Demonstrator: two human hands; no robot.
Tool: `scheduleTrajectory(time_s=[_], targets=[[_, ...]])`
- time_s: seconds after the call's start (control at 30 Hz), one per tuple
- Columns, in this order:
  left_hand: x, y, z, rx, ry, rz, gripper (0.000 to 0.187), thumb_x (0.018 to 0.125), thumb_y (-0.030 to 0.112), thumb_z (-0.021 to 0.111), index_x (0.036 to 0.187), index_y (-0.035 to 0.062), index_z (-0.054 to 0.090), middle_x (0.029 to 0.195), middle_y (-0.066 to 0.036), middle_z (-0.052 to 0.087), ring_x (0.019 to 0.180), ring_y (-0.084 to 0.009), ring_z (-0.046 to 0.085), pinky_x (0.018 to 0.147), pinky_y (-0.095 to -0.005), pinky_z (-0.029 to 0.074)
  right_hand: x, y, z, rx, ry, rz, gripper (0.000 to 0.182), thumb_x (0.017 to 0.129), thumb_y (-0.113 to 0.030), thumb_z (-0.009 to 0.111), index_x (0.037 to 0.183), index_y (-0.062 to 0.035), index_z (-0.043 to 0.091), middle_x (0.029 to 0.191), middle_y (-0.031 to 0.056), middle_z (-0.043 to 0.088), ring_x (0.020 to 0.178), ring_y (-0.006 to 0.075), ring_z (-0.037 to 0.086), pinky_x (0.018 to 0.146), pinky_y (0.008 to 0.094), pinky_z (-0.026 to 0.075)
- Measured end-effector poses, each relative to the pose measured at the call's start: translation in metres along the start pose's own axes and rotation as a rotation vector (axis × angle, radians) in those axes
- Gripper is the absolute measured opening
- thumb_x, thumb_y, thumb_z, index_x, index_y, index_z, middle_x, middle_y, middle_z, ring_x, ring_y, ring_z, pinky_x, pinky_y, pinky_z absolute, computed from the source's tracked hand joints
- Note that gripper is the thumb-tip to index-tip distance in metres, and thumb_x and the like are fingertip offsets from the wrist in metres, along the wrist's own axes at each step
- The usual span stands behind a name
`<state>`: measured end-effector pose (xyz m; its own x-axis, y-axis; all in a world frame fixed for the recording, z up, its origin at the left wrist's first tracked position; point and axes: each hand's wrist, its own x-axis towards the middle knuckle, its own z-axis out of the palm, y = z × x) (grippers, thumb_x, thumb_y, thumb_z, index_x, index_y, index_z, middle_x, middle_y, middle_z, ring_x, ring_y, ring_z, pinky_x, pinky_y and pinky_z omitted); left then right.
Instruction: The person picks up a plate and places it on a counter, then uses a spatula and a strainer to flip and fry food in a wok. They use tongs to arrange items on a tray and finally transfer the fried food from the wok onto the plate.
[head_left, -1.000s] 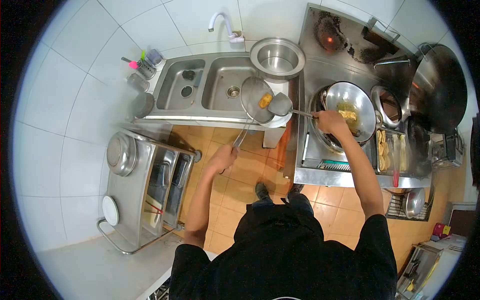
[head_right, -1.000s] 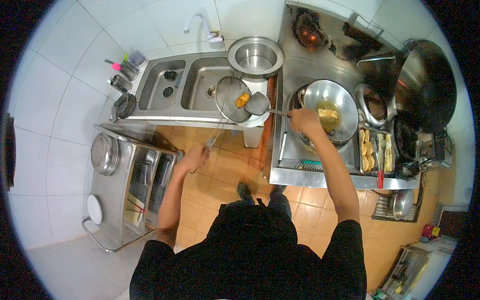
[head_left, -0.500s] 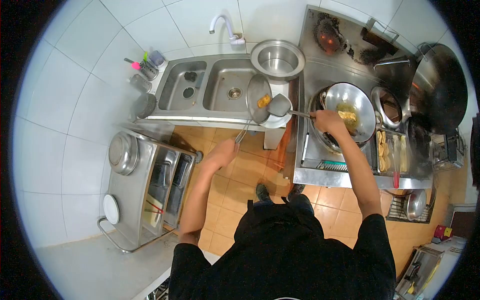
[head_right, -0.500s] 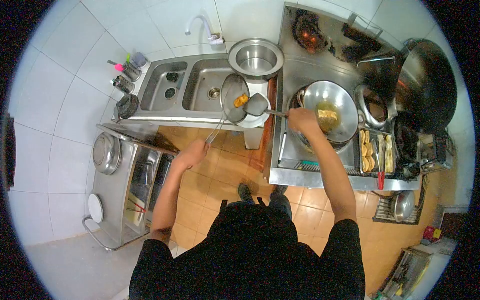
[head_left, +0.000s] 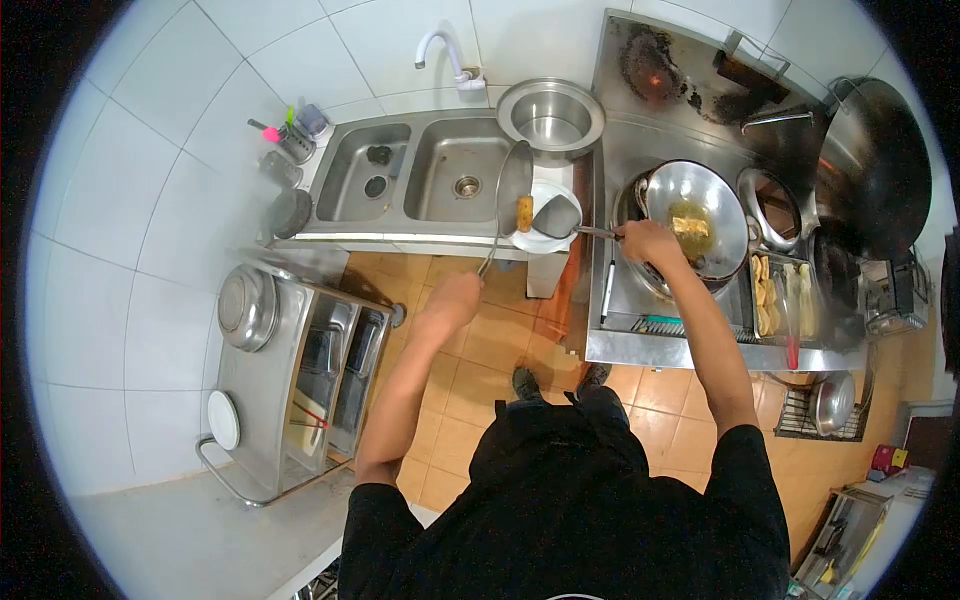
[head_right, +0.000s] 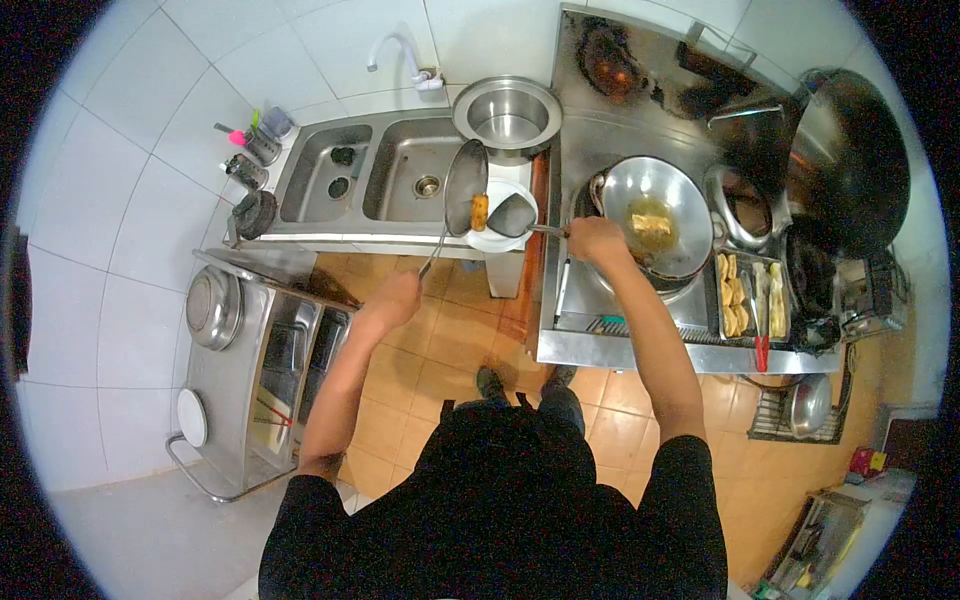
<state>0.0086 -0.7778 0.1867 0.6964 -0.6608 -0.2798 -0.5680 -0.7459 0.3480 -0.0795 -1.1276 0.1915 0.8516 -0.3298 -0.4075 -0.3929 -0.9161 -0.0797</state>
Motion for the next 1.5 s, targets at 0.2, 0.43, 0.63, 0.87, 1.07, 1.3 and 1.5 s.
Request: scheduleTrajectory(time_s=[0.2, 0.43, 0.63, 0.87, 1.07, 1.3, 1.5], targets=[[-0.001, -0.002, 0.009, 0.057, 0.057, -0.018, 0.026, 0.092, 0.01, 0.048, 0.088, -0.0047, 0.07, 0.09, -0.029, 0.067, 0.088, -0.0435, 0.067, 0.078, -0.0508, 0.053, 0.004, 0.003, 0.005, -0.004, 0.007, 0.0, 0.031, 0.084, -0.016, 0.054, 0.107, -0.0036, 0.071, 0.111, 0.0251, 0.067, 0.105, 0.0372, 0.066, 0.091, 0.0465, 0.053], [0.0, -0.013, 0.022, 0.106, 0.105, 0.03, 0.023, 0.087, 0.006, 0.05, 0.081, -0.003, 0.07, 0.087, -0.027, 0.068, 0.082, -0.0409, 0.069, 0.072, -0.0495, 0.055, -0.008, -0.002, -0.001, -0.003, 0.005, -0.002, 0.035, 0.085, -0.018, 0.053, 0.115, -0.0119, 0.07, 0.111, 0.0213, 0.068, 0.104, 0.0358, 0.067, 0.09, 0.0449, 0.053], [-0.025, -0.003, 0.018, 0.05, 0.215, -0.059, 0.024, 0.093, 0.012, 0.05, 0.089, -0.0038, 0.067, 0.081, -0.028, 0.067, 0.077, -0.0449, 0.067, 0.07, -0.0517, 0.054, -0.037, -0.017, -0.014, 0.007, -0.013, -0.015, 0.041, 0.084, -0.016, 0.052, 0.122, -0.0182, 0.067, 0.114, 0.0183, 0.068, 0.105, 0.035, 0.066, 0.09, 0.0459, 0.053], [-0.035, -0.017, 0.044, -0.082, 0.232, -0.022, 0.023, 0.096, 0.016, 0.051, 0.09, -0.0041, 0.06, 0.077, -0.029, 0.065, 0.073, -0.0473, 0.065, 0.065, -0.0545, 0.052, -0.027, -0.032, 0.008, -0.019, -0.044, -0.032, 0.037, 0.085, -0.017, 0.052, 0.117, -0.0174, 0.069, 0.111, 0.02, 0.069, 0.105, 0.0356, 0.066, 0.091, 0.0476, 0.053], [-0.045, -0.02, 0.046, -0.073, 0.244, -0.003, 0.022, 0.095, 0.015, 0.05, 0.087, -0.004, 0.057, 0.074, -0.029, 0.064, 0.071, -0.0482, 0.064, 0.064, -0.0549, 0.052, -0.003, -0.033, 0.015, -0.021, 0.026, -0.03, 0.038, 0.082, -0.016, 0.054, 0.117, -0.0175, 0.069, 0.105, 0.019, 0.07, 0.1, 0.0365, 0.068, 0.087, 0.048, 0.054], [-0.059, -0.009, 0.04, -0.118, 0.253, -0.091, 0.022, 0.095, 0.016, 0.048, 0.091, -0.0044, 0.057, 0.073, -0.03, 0.062, 0.072, -0.0478, 0.063, 0.064, -0.0558, 0.05, -0.017, -0.033, -0.001, 0.001, 0.028, -0.021, 0.042, 0.081, -0.014, 0.053, 0.12, -0.0182, 0.068, 0.103, 0.021, 0.07, 0.097, 0.0378, 0.068, 0.086, 0.0475, 0.054], [-0.08, -0.009, 0.068, -0.265, 0.246, -0.098, 0.026, 0.099, 0.021, 0.046, 0.096, -0.0037, 0.055, 0.072, -0.03, 0.06, 0.072, -0.0495, 0.06, 0.062, -0.0566, 0.046, -0.06, 0.006, 0.03, 0.28, 0.056, 0.009, 0.041, 0.091, -0.022, 0.05, 0.13, -0.0214, 0.062, 0.107, 0.0247, 0.067, 0.097, 0.0398, 0.066, 0.087, 0.0457, 0.052]])
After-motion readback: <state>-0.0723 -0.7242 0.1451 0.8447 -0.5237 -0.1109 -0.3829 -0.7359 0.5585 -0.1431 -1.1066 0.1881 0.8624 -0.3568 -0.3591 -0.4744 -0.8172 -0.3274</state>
